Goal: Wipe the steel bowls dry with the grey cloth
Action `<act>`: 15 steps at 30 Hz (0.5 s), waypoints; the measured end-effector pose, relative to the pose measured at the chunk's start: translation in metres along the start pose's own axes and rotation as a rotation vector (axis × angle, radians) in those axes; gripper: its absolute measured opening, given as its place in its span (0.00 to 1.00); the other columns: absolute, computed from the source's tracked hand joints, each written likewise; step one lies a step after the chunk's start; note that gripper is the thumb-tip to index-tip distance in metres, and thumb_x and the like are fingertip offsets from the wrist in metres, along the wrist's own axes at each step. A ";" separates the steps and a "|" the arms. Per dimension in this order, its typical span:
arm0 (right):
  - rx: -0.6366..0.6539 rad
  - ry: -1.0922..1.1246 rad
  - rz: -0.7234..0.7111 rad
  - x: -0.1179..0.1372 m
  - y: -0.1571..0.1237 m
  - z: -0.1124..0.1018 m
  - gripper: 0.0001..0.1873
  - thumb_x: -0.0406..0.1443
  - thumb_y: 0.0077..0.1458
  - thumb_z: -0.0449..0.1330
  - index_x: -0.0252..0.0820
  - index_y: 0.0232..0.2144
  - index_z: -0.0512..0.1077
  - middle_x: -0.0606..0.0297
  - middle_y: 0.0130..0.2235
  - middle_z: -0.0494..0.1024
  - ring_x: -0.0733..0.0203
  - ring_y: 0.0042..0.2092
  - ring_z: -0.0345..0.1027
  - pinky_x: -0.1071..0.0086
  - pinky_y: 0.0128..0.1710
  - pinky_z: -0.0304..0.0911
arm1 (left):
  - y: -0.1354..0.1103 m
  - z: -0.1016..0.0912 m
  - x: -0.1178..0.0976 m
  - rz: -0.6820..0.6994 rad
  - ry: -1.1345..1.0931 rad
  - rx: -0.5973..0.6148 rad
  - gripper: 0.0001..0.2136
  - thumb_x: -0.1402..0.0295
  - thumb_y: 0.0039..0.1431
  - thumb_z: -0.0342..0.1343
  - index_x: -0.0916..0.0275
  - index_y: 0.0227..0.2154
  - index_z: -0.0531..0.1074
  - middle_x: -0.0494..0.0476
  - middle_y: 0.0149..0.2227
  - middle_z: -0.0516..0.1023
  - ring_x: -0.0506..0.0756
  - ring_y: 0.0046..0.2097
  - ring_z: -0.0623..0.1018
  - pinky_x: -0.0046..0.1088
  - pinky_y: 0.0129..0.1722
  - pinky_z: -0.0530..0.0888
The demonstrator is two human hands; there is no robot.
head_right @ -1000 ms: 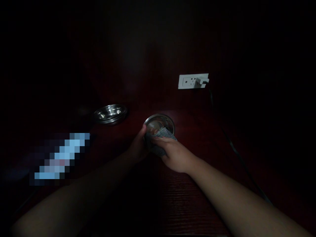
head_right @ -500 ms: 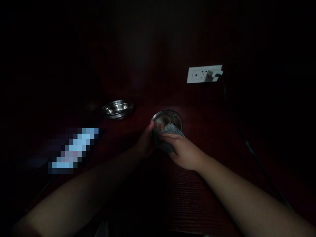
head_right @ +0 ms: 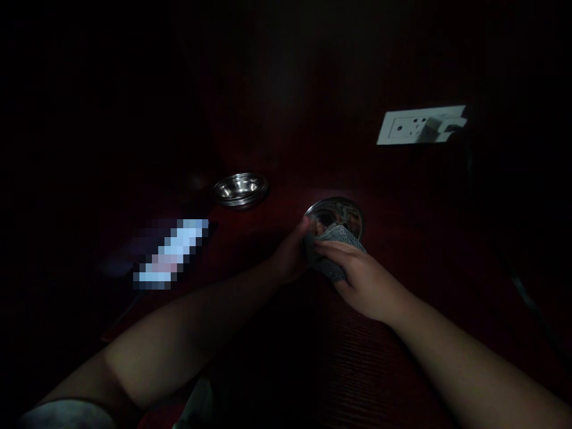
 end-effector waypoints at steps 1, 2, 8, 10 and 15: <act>-0.002 0.000 -0.001 -0.001 0.000 0.000 0.30 0.27 0.49 0.52 0.44 0.56 0.63 0.60 0.57 0.68 0.52 0.57 0.62 0.54 0.57 0.60 | -0.001 0.002 -0.001 0.017 0.000 0.015 0.19 0.50 0.52 0.54 0.63 0.33 0.71 0.54 0.29 0.74 0.54 0.40 0.74 0.32 0.45 0.68; -0.004 0.000 -0.002 -0.001 -0.001 0.001 0.29 0.27 0.49 0.52 0.44 0.55 0.63 0.60 0.57 0.68 0.52 0.57 0.62 0.54 0.57 0.60 | -0.002 0.003 -0.002 0.031 -0.001 0.036 0.19 0.50 0.52 0.54 0.63 0.33 0.71 0.55 0.30 0.74 0.55 0.41 0.74 0.32 0.46 0.68; 0.018 -0.015 -0.006 -0.005 -0.002 0.002 0.28 0.27 0.50 0.51 0.43 0.55 0.64 0.59 0.58 0.66 0.52 0.59 0.60 0.54 0.58 0.58 | -0.001 0.004 0.000 0.101 -0.005 0.098 0.20 0.50 0.50 0.56 0.63 0.36 0.72 0.56 0.35 0.76 0.56 0.43 0.74 0.32 0.45 0.68; 0.015 -0.006 -0.016 -0.005 -0.002 0.002 0.27 0.27 0.50 0.50 0.43 0.54 0.64 0.59 0.58 0.66 0.53 0.59 0.60 0.53 0.58 0.57 | -0.001 0.003 0.001 0.112 -0.009 0.099 0.20 0.51 0.49 0.57 0.64 0.36 0.72 0.56 0.34 0.76 0.56 0.41 0.74 0.31 0.44 0.68; -0.015 0.031 0.002 -0.002 -0.003 0.008 0.27 0.27 0.50 0.50 0.43 0.53 0.64 0.58 0.57 0.66 0.52 0.58 0.61 0.54 0.57 0.59 | -0.004 0.003 0.001 0.094 -0.036 0.053 0.20 0.52 0.48 0.58 0.64 0.37 0.72 0.55 0.34 0.75 0.55 0.39 0.74 0.31 0.42 0.68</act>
Point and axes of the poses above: each hand's wrist, its own y-axis towards the middle knuckle, its own z-axis out of the palm, x = y × z, the point moved 1 cm from there along y, towards the middle knuckle
